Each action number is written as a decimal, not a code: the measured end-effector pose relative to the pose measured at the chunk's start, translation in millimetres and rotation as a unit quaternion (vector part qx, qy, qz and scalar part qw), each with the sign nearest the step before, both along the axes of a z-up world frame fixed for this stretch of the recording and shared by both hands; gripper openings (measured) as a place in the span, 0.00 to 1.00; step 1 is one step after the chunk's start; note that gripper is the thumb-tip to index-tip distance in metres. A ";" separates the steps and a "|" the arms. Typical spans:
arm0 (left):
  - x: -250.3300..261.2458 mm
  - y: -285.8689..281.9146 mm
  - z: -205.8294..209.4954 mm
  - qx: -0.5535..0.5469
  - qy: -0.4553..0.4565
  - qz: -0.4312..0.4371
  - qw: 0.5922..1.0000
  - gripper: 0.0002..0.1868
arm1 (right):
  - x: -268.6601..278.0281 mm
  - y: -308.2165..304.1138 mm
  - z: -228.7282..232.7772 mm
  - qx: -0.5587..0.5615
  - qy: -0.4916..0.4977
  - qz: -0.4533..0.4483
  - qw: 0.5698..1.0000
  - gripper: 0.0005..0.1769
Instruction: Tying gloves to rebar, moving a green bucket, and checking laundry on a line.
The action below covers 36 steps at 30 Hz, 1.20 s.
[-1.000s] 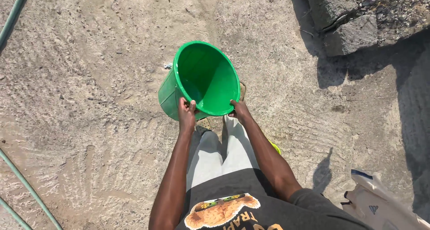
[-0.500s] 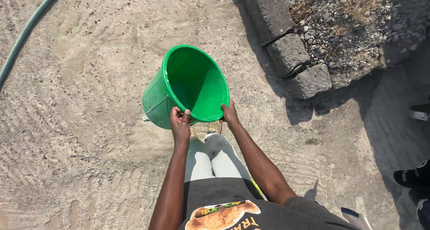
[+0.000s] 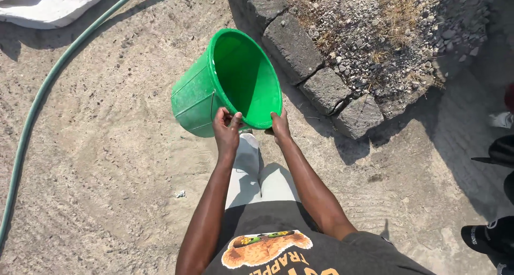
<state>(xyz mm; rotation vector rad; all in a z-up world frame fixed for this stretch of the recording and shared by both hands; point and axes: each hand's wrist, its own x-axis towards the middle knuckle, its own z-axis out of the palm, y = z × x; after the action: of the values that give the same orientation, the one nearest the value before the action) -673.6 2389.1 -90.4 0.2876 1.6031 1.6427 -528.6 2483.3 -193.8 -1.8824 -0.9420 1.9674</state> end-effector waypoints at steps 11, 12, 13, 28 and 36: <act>-40.8 236.4 67.8 -0.088 0.178 -0.159 0.967 0.10 | -21.5 196.2 -85.7 -0.075 0.083 -0.042 0.993 0.18; -40.8 260.4 74.0 -0.077 0.189 -0.182 0.962 0.09 | -18.5 217.0 -92.8 -0.072 0.105 -0.035 0.991 0.17; -41.1 282.2 69.3 -0.075 0.190 -0.186 0.961 0.09 | -21.3 239.6 -86.0 -0.070 0.106 -0.039 0.991 0.17; 100.6 560.1 69.1 -0.007 0.367 -0.425 0.827 0.12 | 134.0 448.0 -140.8 0.109 0.371 -0.040 0.921 0.22; 98.8 611.9 76.2 0.001 0.379 -0.445 0.811 0.17 | 74.3 489.9 -31.8 0.082 0.545 -0.225 0.804 0.24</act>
<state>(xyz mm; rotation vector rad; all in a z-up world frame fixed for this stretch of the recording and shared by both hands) -574.8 3001.0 -14.2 1.5904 1.5767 0.7823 -454.3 2973.2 -225.6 -0.5206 -0.2427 2.0469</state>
